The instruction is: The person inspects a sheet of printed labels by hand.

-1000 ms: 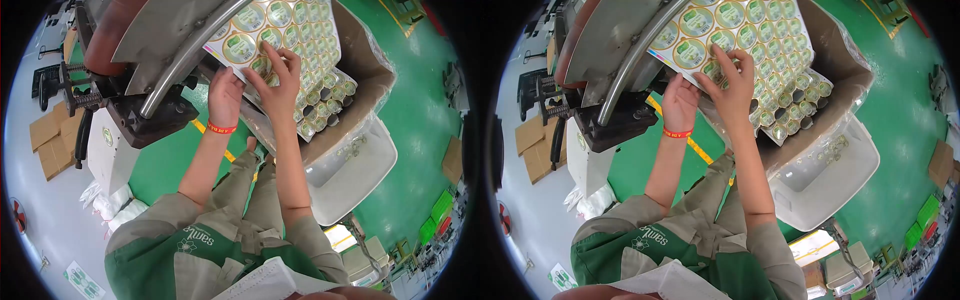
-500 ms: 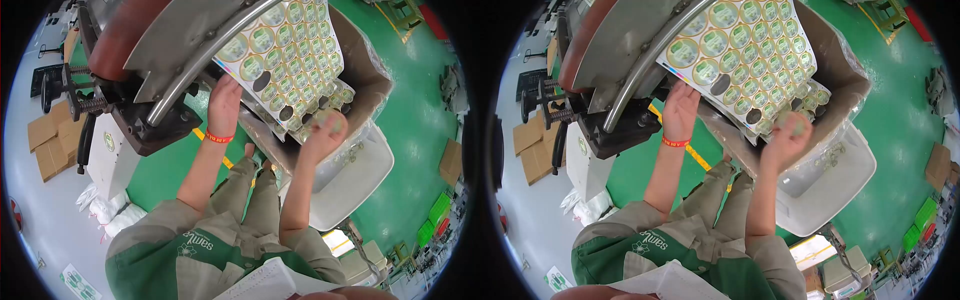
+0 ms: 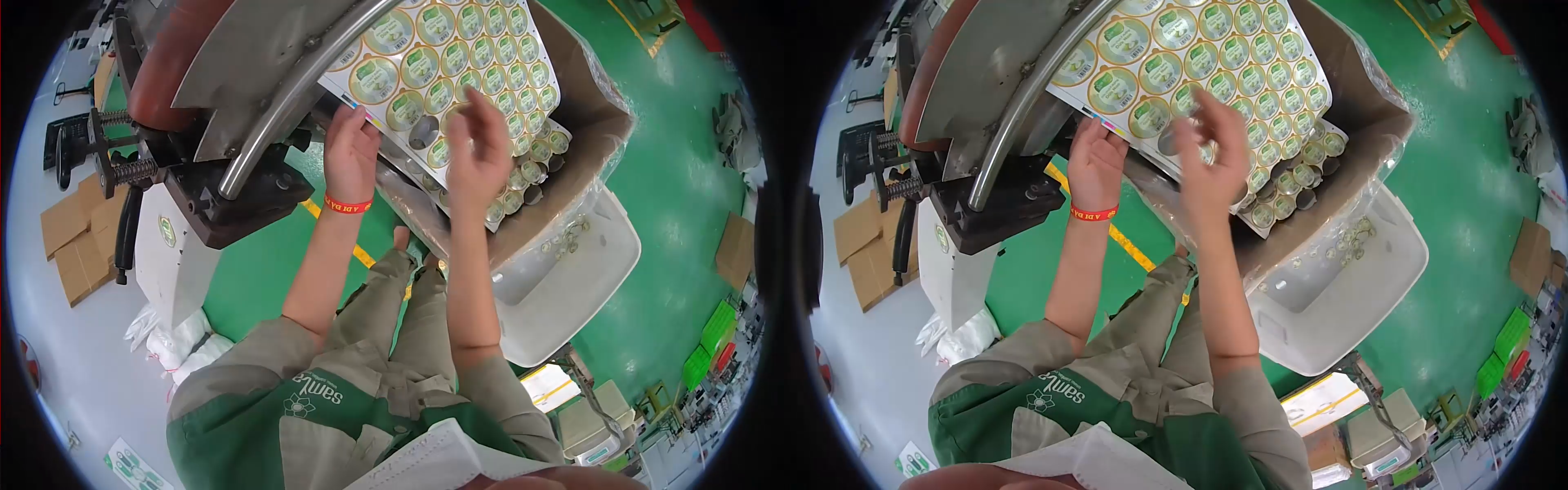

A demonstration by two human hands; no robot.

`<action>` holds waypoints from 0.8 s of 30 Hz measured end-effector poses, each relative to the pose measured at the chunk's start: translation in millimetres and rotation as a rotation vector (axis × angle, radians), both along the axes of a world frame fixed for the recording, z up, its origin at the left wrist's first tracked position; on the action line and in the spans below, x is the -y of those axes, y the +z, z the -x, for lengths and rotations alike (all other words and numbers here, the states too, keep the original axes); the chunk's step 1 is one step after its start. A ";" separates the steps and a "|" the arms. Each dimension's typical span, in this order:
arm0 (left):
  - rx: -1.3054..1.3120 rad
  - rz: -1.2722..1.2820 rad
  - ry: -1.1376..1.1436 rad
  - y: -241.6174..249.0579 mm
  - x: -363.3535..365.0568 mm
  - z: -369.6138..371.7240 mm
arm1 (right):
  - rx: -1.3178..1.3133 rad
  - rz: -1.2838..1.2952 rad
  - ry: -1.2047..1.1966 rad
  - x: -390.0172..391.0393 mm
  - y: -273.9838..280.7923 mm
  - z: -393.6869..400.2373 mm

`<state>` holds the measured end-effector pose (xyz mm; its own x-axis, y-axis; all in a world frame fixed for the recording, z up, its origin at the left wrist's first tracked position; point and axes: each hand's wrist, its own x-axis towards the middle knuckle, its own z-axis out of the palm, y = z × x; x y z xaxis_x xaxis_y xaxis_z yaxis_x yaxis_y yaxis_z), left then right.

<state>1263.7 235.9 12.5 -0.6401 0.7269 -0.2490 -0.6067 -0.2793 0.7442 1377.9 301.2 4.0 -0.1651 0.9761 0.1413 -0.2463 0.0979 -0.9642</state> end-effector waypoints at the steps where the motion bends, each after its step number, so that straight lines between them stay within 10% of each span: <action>1: -0.006 0.004 -0.008 -0.3 0.0 1.0 | 0.156 -0.152 0.008 -4.0 10.2 15.5; 5: -0.077 0.084 -0.051 -6.2 5.4 6.4 | 0.401 -0.487 -0.068 -12.6 10.7 46.4; 14: -0.014 0.026 -0.171 -9.3 1.5 -33.3 | 0.454 -0.332 -0.167 9.6 -13.0 -1.1; 16: -0.124 0.026 -0.073 -7.7 -1.7 -42.9 | 0.369 -0.090 0.027 13.1 -12.4 -13.0; 22: -0.098 0.061 0.019 7.8 -2.7 -31.3 | -0.616 0.565 -0.666 -10.1 -41.6 -121.4; 24: -0.044 0.042 0.076 7.8 -1.2 -29.6 | -0.527 0.627 -0.663 -8.3 -41.5 -120.4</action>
